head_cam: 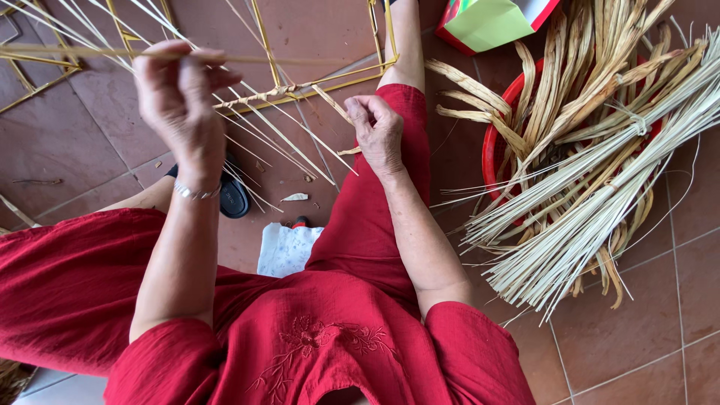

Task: The person sits on the floor and weaves thin bamboo strips through a rectangular bamboo frame. They repeatedly pick up strips, thread them through the frame, and pull them tight to build up the woven pattern.

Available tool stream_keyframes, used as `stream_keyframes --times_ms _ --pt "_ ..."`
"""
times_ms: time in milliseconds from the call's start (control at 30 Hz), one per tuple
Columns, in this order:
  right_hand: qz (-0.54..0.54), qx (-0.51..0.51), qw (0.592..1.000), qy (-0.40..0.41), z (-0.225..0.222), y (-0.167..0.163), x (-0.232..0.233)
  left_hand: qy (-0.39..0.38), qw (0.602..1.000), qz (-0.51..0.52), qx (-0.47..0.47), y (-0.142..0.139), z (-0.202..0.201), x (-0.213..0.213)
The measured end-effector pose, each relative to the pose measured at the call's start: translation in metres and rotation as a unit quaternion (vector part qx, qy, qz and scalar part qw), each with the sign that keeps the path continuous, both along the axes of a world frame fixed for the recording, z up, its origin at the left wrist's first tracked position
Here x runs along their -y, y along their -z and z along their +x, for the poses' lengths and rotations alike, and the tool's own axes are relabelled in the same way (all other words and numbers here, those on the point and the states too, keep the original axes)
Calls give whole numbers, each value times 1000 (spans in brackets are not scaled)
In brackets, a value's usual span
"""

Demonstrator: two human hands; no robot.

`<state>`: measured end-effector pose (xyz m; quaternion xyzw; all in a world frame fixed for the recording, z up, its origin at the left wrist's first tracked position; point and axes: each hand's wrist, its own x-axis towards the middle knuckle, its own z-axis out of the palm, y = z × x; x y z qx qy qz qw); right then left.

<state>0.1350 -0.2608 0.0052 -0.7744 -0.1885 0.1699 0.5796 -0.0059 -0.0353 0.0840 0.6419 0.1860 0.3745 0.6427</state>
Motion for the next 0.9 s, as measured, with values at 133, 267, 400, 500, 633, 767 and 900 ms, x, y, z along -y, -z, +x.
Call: stream_keyframes --times_ms 133,267,400,500,633,767,900 --pt "227 -333 914 -32 -8 -24 2 -53 982 -177 31 -17 -45 3" --pt "352 -302 886 10 -16 -47 6 -76 963 -257 39 -20 -74 6" --pt "383 -294 874 47 -18 -68 4 -50 964 -261 -23 -29 -91 10" --pt "366 -233 900 46 -27 -87 -1 -38 970 -193 -144 -49 -97 19" --pt "310 -143 940 32 -50 -116 -13 -62 956 226 -174 -90 -86 43" --pt "323 -111 939 -32 -75 -140 -23 -12 906 417 -67 -125 -55 52" --pt "294 -60 952 -65 -84 -155 -20 74 945 314 -52 -135 -36 63"
